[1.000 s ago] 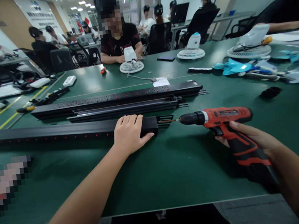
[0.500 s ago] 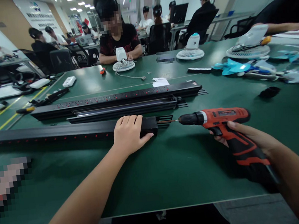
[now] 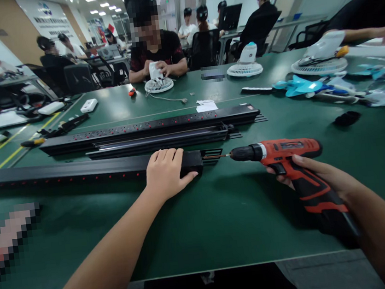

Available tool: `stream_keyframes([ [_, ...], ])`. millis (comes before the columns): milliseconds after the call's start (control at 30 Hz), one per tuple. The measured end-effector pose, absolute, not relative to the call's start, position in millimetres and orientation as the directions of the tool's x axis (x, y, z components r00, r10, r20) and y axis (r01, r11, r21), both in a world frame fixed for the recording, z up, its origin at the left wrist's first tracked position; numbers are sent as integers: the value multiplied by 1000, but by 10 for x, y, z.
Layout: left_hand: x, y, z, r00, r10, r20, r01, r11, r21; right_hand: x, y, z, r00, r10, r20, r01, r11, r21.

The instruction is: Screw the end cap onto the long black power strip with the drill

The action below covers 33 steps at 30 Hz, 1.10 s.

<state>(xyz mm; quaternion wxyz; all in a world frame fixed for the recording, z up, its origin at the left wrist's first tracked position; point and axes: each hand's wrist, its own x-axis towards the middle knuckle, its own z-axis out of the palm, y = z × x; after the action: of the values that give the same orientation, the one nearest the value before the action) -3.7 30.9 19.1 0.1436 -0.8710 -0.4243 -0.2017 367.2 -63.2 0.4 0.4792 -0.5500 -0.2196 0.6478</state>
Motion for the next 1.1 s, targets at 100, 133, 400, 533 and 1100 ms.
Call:
stream_keyframes([
  [100, -39, 309, 196, 560, 689, 460, 798, -598, -77, 3649, -642, 34, 35, 872, -488, -362, -444, -819],
  [133, -41, 310, 197, 561, 689, 459, 798, -598, -77, 3647, -647, 40, 30, 873, -486, -355, -446, -822],
  [400, -41, 312, 186, 557, 680, 476, 797, -599, -78, 3713, -642, 25, -39, 840, -541, -383, -513, -768],
  [533, -43, 312, 181, 559, 683, 471, 796, -600, -75, 3693, -616, 47, -75, 839, -539, -414, -518, -749],
  [1100, -42, 305, 188, 554, 688, 469, 796, -602, -57, 3549, -641, 133, -59, 842, -537, -419, -509, -752],
])
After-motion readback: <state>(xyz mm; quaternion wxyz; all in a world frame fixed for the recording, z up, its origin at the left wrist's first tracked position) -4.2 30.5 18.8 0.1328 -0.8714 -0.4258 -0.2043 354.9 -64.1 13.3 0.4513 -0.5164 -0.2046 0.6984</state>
